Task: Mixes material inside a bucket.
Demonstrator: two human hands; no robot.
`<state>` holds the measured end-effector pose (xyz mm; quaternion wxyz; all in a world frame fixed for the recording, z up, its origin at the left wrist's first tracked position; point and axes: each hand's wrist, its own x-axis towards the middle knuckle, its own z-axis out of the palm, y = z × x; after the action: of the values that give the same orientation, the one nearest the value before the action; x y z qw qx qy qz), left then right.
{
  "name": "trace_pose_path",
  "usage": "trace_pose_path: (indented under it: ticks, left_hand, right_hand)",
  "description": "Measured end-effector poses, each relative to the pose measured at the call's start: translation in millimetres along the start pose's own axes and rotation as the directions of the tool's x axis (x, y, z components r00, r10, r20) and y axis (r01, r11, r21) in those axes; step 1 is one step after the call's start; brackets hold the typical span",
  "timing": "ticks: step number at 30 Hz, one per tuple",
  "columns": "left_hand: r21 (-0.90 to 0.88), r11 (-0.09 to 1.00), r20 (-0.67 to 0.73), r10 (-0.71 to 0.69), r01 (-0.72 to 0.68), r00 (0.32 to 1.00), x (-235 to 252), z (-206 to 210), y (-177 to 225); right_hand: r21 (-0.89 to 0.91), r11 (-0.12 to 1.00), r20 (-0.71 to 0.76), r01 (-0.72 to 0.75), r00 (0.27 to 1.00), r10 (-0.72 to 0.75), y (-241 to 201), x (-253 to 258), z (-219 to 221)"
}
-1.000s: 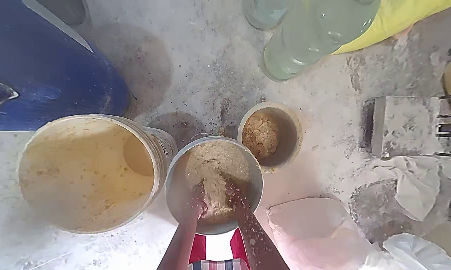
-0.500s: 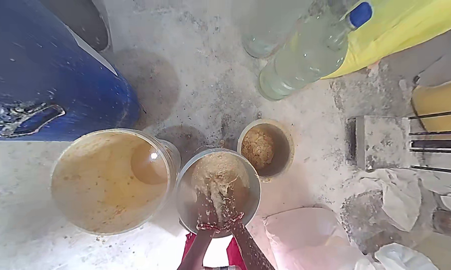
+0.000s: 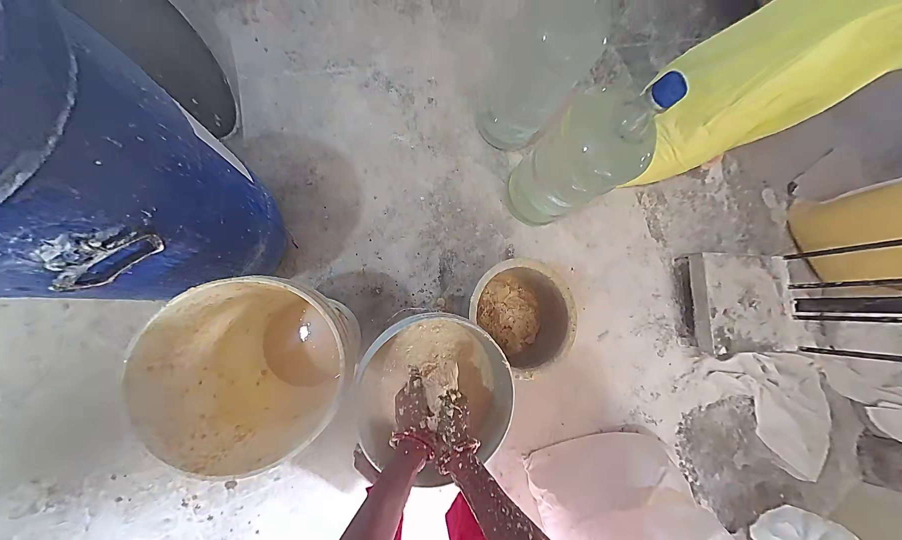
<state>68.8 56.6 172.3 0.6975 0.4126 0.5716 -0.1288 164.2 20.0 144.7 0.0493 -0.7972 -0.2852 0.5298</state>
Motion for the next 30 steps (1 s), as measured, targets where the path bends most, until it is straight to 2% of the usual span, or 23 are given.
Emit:
trace_pose_path:
  ticks: [2, 4, 5, 6, 7, 8, 9, 10, 11, 12, 14, 16, 17, 19, 21, 22, 24, 26, 27, 28, 29, 30]
  left_hand:
    - [-0.172, 0.975, -0.126, 0.122, -0.143, 0.984, 17, 16, -5]
    - [-0.468, 0.852, -0.237, 0.134, -0.234, 0.962, 25, 32, 3]
    - [-0.534, 0.805, -0.266, 0.128, -0.257, 0.955, 25, 36, 5]
    - [-0.501, 0.821, -0.276, 0.148, -0.274, 0.95, 24, 35, -2]
    - [-0.381, 0.891, -0.27, 0.147, -0.246, 0.952, 20, 32, -17]
    - [-0.189, 0.972, -0.235, 0.094, -0.14, 0.967, 11, 22, -29]
    - [-0.058, 0.998, -0.204, -0.006, -0.006, 0.979, 2, 12, -29]
    - [0.06, 0.992, -0.173, -0.103, 0.115, 0.979, -1, 3, -20]
    - [0.203, 0.965, -0.143, -0.141, 0.168, 0.98, -2, -4, -14]
    - [0.244, 0.955, -0.132, -0.139, 0.168, 0.981, -4, -9, -12]
    - [0.029, 0.999, -0.198, -0.039, 0.046, 0.979, 3, -5, -24]
    - [-0.133, 0.983, -0.242, 0.092, -0.127, 0.966, 23, 15, -53]
    - [-0.192, 0.962, -0.231, 0.15, -0.196, 0.961, 26, 25, -64]
    - [-0.502, 0.822, -0.192, 0.195, -0.267, 0.962, 15, 34, -67]
    - [-0.666, 0.698, -0.171, 0.2, -0.263, 0.965, 17, 32, -72]
    - [-0.66, 0.704, -0.213, 0.16, -0.263, 0.964, 27, 31, -79]
    - [-0.525, 0.842, -0.31, -0.052, -0.125, 0.949, 32, 22, -86]
    - [-0.424, 0.906, -0.408, -0.194, 0.003, 0.892, 42, 17, -84]
    - [-0.318, 0.947, -0.421, -0.174, 0.034, 0.89, 41, 17, -86]
    - [-0.192, 0.981, -0.405, -0.088, 0.009, 0.91, 35, 18, -89]
    - [-0.148, 0.986, -0.342, 0.027, -0.082, 0.939, 23, 18, -86]
    - [-0.308, 0.926, -0.272, 0.133, -0.217, 0.953, 12, 19, -77]
  right_hand:
    - [0.109, 0.992, -0.136, 0.06, 0.99, -0.045, -1, 6, -1]
    - [0.285, 0.957, -0.105, 0.051, 0.994, -0.021, 1, -3, -10]
    - [0.349, 0.937, -0.058, 0.028, 0.998, -0.008, 0, -12, -14]
    - [0.379, 0.925, -0.043, 0.029, 0.999, -0.013, 1, -22, -14]
    - [0.384, 0.922, -0.043, 0.044, 0.999, -0.029, -2, -35, -11]
    - [0.359, 0.933, 0.002, 0.007, 1.0, -0.008, -9, -49, -12]
    - [0.335, 0.937, 0.085, -0.094, 0.994, 0.069, -23, -64, -18]
    - [0.306, 0.936, 0.144, -0.172, 0.981, 0.134, -29, -76, -20]
    - [0.279, 0.943, 0.148, -0.182, 0.978, 0.145, -28, -84, -19]
    - [0.266, 0.959, 0.099, -0.102, 0.992, 0.078, -16, -85, -10]
    - [0.259, 0.951, 0.01, 0.167, 0.984, -0.176, 28, -70, 10]
    - [0.204, 0.979, 0.164, 0.022, 0.985, -0.057, 15, -61, -5]
    - [0.221, 0.974, 0.185, -0.041, 0.983, -0.001, 7, -53, -12]
    - [0.339, 0.941, 0.097, 0.009, 0.994, -0.044, 1, -36, -16]
    - [0.379, 0.922, 0.059, 0.082, 0.992, -0.113, 7, -26, -8]
    - [0.379, 0.92, 0.064, 0.097, 0.989, -0.13, 14, -31, -1]
    - [0.292, 0.956, 0.149, 0.041, 0.985, -0.088, 33, -56, 10]
    - [0.252, 0.968, 0.244, 0.003, 0.968, -0.066, 42, -67, 7]
    - [0.202, 0.979, 0.273, 0.001, 0.96, -0.057, 42, -67, 3]
    - [0.146, 0.989, 0.304, -0.025, 0.952, -0.021, 44, -63, -4]
    - [0.131, 0.99, 0.299, -0.049, 0.954, 0.008, 44, -57, -12]
    - [0.185, 0.982, 0.22, -0.033, 0.976, -0.008, 48, -48, -17]
